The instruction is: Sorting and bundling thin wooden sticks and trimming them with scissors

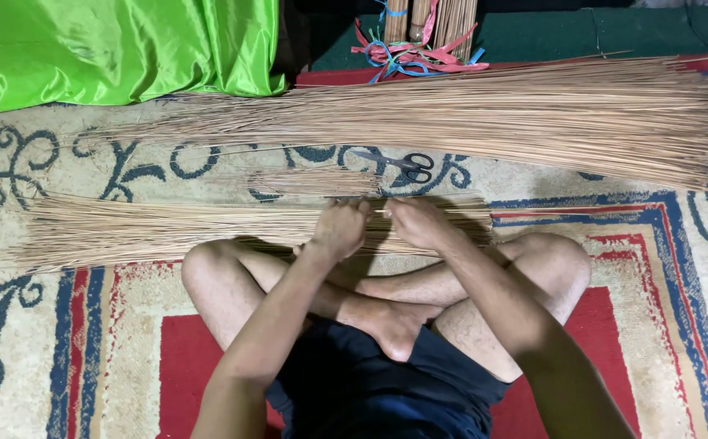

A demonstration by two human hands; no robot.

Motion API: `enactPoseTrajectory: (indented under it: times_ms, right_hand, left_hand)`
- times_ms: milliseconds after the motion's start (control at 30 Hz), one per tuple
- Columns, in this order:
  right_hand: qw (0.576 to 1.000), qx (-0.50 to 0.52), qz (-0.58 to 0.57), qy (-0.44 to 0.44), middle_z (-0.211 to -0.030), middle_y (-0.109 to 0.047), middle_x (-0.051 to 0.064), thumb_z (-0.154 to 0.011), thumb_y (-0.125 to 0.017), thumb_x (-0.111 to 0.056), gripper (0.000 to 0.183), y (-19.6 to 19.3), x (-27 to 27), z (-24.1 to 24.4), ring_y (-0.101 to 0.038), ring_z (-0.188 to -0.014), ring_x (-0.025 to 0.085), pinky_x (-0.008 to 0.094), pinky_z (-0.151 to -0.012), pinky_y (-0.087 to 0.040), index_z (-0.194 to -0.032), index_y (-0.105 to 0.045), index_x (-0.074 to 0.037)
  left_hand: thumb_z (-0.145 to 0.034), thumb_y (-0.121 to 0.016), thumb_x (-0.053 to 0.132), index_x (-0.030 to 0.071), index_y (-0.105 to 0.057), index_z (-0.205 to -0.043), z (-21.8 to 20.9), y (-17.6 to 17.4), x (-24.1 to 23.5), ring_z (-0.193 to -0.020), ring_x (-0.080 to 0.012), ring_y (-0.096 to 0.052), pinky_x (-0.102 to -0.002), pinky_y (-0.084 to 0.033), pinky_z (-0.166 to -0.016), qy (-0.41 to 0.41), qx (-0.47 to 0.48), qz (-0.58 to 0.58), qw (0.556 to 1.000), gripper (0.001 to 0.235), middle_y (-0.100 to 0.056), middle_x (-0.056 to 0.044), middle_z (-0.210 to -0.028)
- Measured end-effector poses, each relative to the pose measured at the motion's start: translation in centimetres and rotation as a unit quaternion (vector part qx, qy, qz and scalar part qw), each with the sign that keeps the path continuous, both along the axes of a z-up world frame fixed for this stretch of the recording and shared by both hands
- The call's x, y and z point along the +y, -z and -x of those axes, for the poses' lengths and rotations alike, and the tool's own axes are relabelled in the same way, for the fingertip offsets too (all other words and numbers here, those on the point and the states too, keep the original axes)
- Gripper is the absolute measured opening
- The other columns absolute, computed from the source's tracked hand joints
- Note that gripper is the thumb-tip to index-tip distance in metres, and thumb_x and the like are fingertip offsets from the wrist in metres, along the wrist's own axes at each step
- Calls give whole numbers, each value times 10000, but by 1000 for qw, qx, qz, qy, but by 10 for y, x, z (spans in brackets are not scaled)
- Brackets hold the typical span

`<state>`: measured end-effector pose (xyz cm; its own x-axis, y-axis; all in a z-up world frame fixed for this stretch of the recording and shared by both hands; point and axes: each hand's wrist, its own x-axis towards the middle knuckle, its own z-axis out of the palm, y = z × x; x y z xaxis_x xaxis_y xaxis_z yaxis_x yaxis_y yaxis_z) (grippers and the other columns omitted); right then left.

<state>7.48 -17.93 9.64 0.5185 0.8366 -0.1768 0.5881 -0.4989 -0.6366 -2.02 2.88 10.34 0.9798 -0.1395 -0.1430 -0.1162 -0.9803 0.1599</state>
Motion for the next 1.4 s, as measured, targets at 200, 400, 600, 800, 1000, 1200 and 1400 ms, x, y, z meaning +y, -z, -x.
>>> enactPoseTrajectory:
  times_ms: [200,400,600,800,1000,1200,1400]
  right_hand:
    - [999,29,-25,12,-941,-664,239,-965,-481,-45,222,4,-8,2,-687,-945,457,505,-859,-572,-1086,-653,26]
    - [999,-26,9,41,-925,-643,260,-970,-502,-95,210,34,-54,-27,-659,-950,499,540,-838,-545,-1055,-665,8]
    - [995,-82,10,63,-902,-637,226,-980,-522,-119,196,29,-48,-19,-670,-905,477,523,-810,-554,-1018,-688,-21]
    - [987,-132,-36,80,-868,-625,179,-955,-543,-94,175,78,-40,-7,-653,-873,430,478,-783,-542,-1002,-702,-37]
    - [969,-219,-18,116,-929,-654,96,-917,-581,-117,161,103,-44,7,-644,-917,325,425,-784,-502,-1039,-686,-106]
    - [959,-242,-52,139,-907,-621,100,-919,-617,-138,125,112,-43,4,-644,-891,335,405,-786,-522,-1015,-696,-125]
    - [954,-256,-59,143,-902,-569,100,-892,-641,-103,139,92,-40,9,-628,-901,340,385,-797,-534,-1018,-697,-113]
  left_hand:
    - [-963,-480,138,149,-682,-1116,7,10,15,-958,-288,-763,-419,-533,-916,12,-9,15,1000,254,-765,-90,-1042]
    - [-952,-501,155,153,-678,-1123,26,39,98,-1004,-285,-747,-417,-504,-938,-27,-38,-56,997,247,-756,-83,-1035]
    - [-950,-531,268,133,-703,-1085,32,45,98,-973,-316,-727,-455,-493,-922,-54,-63,-74,994,256,-741,-105,-1009]
    - [-878,-561,166,172,-679,-1145,29,58,57,-999,-291,-718,-425,-521,-873,-36,-73,-22,996,292,-707,-68,-1040]
    - [-887,-581,165,180,-686,-1012,39,96,65,-946,-311,-692,-417,-515,-819,-74,-99,12,992,163,-604,-55,-1037]
    - [-960,-591,224,138,-671,-1031,33,118,70,-966,-333,-687,-418,-536,-827,-86,-120,43,988,137,-576,-79,-1014]
    - [-962,-600,276,177,-605,-1049,28,123,70,-1022,-286,-627,-429,-500,-875,-76,-123,4,989,133,-583,-45,-1020]
